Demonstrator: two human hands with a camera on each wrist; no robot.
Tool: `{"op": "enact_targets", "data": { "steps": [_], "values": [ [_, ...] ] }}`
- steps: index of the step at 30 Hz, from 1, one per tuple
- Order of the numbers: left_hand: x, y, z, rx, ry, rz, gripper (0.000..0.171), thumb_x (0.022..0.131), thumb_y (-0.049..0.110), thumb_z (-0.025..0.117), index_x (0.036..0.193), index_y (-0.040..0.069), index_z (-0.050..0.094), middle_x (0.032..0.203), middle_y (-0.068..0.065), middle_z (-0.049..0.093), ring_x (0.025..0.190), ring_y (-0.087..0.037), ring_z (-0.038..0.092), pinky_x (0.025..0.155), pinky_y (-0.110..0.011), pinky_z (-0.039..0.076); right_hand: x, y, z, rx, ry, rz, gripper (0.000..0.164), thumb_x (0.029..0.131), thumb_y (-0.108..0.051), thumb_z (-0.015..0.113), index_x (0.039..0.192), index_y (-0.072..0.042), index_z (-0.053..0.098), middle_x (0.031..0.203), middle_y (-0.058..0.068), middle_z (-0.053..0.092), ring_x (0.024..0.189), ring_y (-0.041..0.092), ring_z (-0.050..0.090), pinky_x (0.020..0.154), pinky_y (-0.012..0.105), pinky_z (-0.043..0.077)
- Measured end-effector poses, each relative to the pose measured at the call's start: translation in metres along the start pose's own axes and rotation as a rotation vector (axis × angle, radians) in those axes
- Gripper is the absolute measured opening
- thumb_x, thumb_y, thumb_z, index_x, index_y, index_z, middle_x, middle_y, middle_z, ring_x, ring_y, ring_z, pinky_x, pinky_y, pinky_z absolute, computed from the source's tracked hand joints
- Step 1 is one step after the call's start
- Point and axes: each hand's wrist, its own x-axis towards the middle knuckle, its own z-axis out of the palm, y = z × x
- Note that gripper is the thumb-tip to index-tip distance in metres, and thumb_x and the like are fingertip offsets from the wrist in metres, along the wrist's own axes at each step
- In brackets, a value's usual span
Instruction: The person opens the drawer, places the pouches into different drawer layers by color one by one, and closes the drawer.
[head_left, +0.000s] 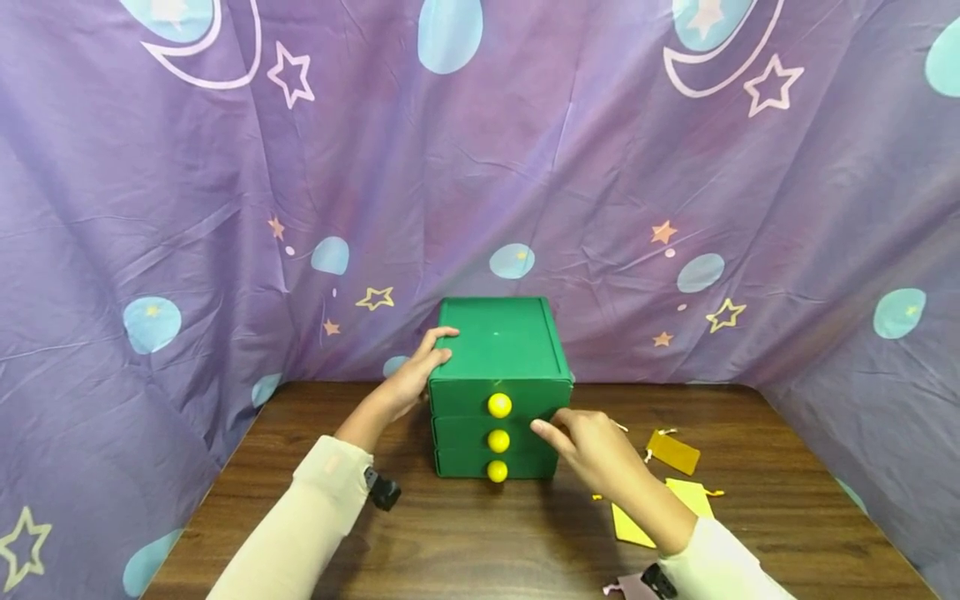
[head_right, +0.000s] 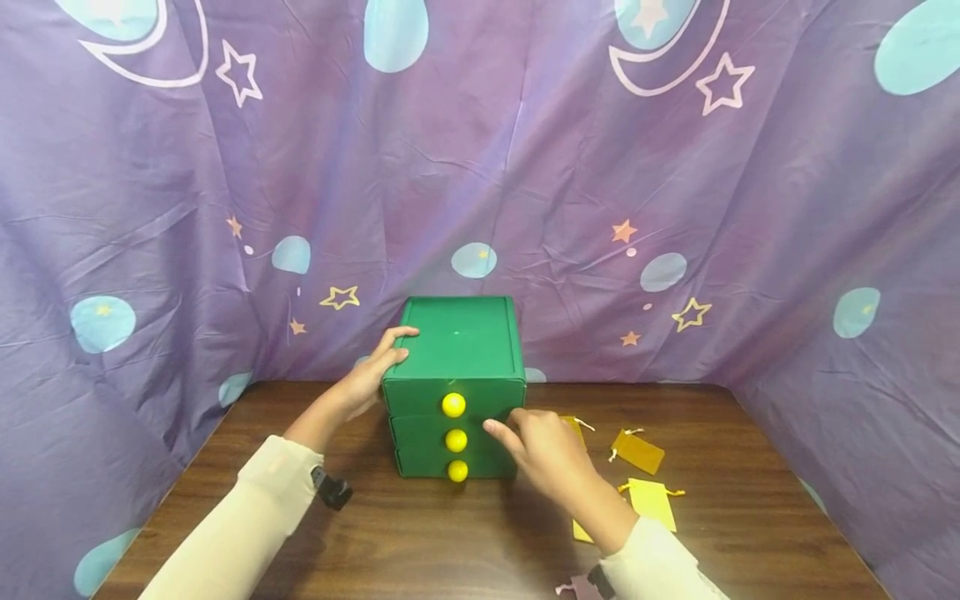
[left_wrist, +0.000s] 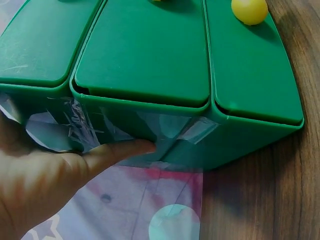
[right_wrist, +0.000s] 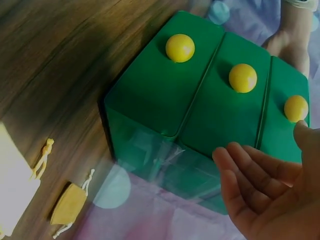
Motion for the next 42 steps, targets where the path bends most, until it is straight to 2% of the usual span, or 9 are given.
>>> {"op": "enact_targets", "data": {
  "steps": [2,5,8,11,17,24,28,35,42],
  "values": [
    [-0.001,0.0,0.001,-0.009,-0.004,0.002,0.048,0.109,0.028,0.034,0.156,0.021,0.025,0.143,-0.03,0.035,0.087,-0.022,0.064,0.077,-0.035,0.056,0.001,-0.001,0.001,0.034,-0.009,0.008,0.037,0.103,-0.044,0.061,0.076,-0.019,0.065,0.063,-0.011,0.049,0.059,0.007,0.045,0.058,0.028,0.042],
    [-0.002,0.001,0.001,0.014,0.003,0.013,0.048,0.109,0.028,0.034,0.156,0.02,0.025,0.149,-0.029,0.03,0.102,-0.028,0.062,0.089,-0.042,0.054,0.003,-0.001,0.002,0.077,-0.018,0.019,0.037,0.103,-0.044,0.059,0.077,-0.018,0.067,0.063,-0.011,0.05,0.06,0.007,0.046,0.059,0.027,0.043],
    [-0.003,0.001,0.002,0.037,0.013,0.023,0.049,0.109,0.027,0.035,0.156,0.019,0.026,0.159,-0.026,0.019,0.125,-0.039,0.048,0.106,-0.055,0.043,0.006,-0.002,0.002,0.144,-0.045,0.048,0.04,0.104,-0.044,0.058,0.078,-0.016,0.068,0.064,-0.01,0.054,0.061,0.007,0.049,0.06,0.028,0.045],
    [-0.002,0.001,0.003,0.042,0.016,0.031,0.049,0.108,0.025,0.036,0.156,0.018,0.026,0.164,-0.022,0.011,0.14,-0.044,0.032,0.115,-0.064,0.028,0.008,-0.004,0.003,0.242,-0.081,0.096,0.041,0.105,-0.044,0.057,0.082,-0.013,0.072,0.069,-0.007,0.064,0.064,0.009,0.06,0.063,0.028,0.05],
    [-0.001,0.001,0.003,0.049,0.033,0.042,0.049,0.107,0.025,0.037,0.155,0.017,0.028,0.166,-0.021,0.011,0.147,-0.045,0.022,0.118,-0.068,0.017,0.012,-0.01,0.003,0.456,-0.145,0.176,0.046,0.106,-0.042,0.054,0.097,-0.003,0.076,0.083,0.005,0.076,0.075,0.02,0.073,0.07,0.033,0.059],
    [0.0,-0.001,0.002,0.056,0.013,0.042,0.049,0.108,0.027,0.035,0.155,0.018,0.027,0.168,-0.021,0.005,0.151,-0.045,0.012,0.118,-0.071,0.012,0.019,-0.013,0.007,0.797,-0.248,0.215,0.055,0.11,-0.036,0.047,0.114,0.016,0.067,0.099,0.026,0.075,0.088,0.031,0.076,0.08,0.046,0.061],
    [-0.001,-0.001,0.002,0.057,0.017,0.041,0.049,0.108,0.027,0.036,0.155,0.018,0.027,0.168,-0.021,0.006,0.151,-0.045,0.014,0.118,-0.071,0.013,0.022,-0.015,0.011,0.982,-0.311,0.25,0.06,0.112,-0.036,0.041,0.12,0.021,0.06,0.107,0.033,0.072,0.095,0.036,0.074,0.088,0.052,0.058],
    [0.0,-0.002,0.002,0.057,0.029,0.045,0.049,0.108,0.026,0.036,0.155,0.018,0.028,0.166,-0.022,0.011,0.146,-0.046,0.023,0.117,-0.069,0.019,0.024,-0.021,0.018,1.233,-0.365,0.356,0.072,0.111,-0.045,0.04,0.13,0.024,0.051,0.121,0.036,0.066,0.102,0.029,0.074,0.098,0.049,0.053],
    [0.0,-0.002,0.001,0.044,0.023,0.046,0.049,0.107,0.025,0.035,0.155,0.017,0.027,0.159,-0.024,0.02,0.135,-0.042,0.037,0.114,-0.058,0.031,0.026,-0.027,0.022,1.443,-0.381,0.46,0.068,0.109,-0.048,0.044,0.129,0.017,0.051,0.128,0.036,0.062,0.107,0.03,0.072,0.1,0.043,0.053]
  ]
}}
